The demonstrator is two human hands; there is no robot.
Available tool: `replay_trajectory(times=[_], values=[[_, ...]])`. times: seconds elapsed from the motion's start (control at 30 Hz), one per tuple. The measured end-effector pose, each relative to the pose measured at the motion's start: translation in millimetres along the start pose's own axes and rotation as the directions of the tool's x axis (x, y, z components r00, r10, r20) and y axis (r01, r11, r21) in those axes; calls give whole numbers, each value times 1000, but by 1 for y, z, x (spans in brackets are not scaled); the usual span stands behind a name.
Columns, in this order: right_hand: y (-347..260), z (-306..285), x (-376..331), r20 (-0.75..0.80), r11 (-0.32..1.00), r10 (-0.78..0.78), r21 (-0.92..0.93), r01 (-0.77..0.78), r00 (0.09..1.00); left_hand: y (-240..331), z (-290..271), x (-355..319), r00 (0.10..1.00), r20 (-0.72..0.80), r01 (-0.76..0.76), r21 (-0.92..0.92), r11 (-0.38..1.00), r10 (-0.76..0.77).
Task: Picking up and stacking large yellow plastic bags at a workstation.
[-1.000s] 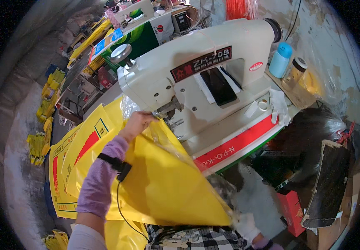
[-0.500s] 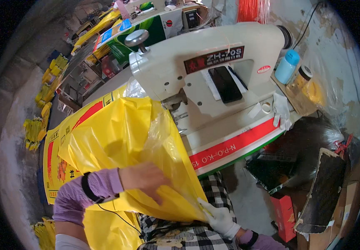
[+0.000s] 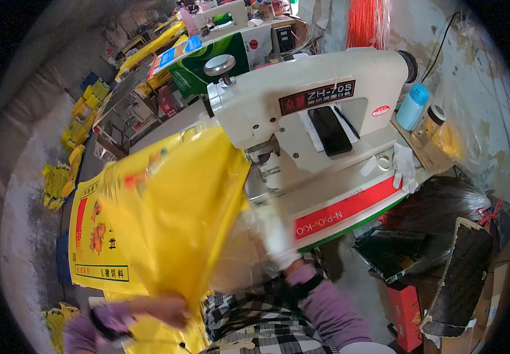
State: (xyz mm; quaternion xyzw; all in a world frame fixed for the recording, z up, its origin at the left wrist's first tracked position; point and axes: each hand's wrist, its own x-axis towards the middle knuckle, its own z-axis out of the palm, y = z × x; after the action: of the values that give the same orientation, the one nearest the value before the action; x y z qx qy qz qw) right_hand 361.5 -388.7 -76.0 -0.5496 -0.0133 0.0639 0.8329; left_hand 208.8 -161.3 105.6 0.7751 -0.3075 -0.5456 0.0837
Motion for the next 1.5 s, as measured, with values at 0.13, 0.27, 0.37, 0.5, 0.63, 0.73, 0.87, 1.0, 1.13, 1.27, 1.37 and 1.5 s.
replay_trajectory(times=[0.13,0.27,0.37,0.5,0.63,0.73,0.87,1.0,1.13,1.27,1.37,1.5], values=[[35,23,-111,510,812,357,245,-530,783,64,30,45,907,-378,-421,-819,390,186],[-81,-2,-85,281,969,245,-77,-233,928,70,40,52,869,-414,-475,-852,-222,-270],[-112,12,-104,188,982,185,-72,-174,965,87,12,53,917,-311,-355,-921,-160,-249],[-118,7,-123,145,958,184,-247,-144,972,85,-31,41,597,-789,-492,-216,843,146],[-99,2,-113,193,828,-153,-510,233,969,96,-65,49,543,-741,-550,42,834,396],[-105,16,-81,99,945,48,-325,-13,994,94,-69,49,592,-719,-612,-108,784,363],[-104,4,-97,269,987,152,11,-160,951,78,-63,39,779,-612,-579,-617,533,137],[-74,-18,-140,271,987,158,-76,-143,950,80,-78,49,534,-827,-319,-5,948,175],[-101,-20,-159,214,862,130,-506,-4,968,97,-106,77,356,-677,-130,647,752,644],[-143,-30,-178,131,664,-9,-740,104,991,91,-53,86,827,-449,-122,443,888,337],[-153,-42,-184,145,637,90,-769,55,985,94,-42,84,895,-390,-111,281,953,218],[-131,-54,-181,162,716,124,-697,25,979,99,-48,89,746,-580,-205,266,942,326]])
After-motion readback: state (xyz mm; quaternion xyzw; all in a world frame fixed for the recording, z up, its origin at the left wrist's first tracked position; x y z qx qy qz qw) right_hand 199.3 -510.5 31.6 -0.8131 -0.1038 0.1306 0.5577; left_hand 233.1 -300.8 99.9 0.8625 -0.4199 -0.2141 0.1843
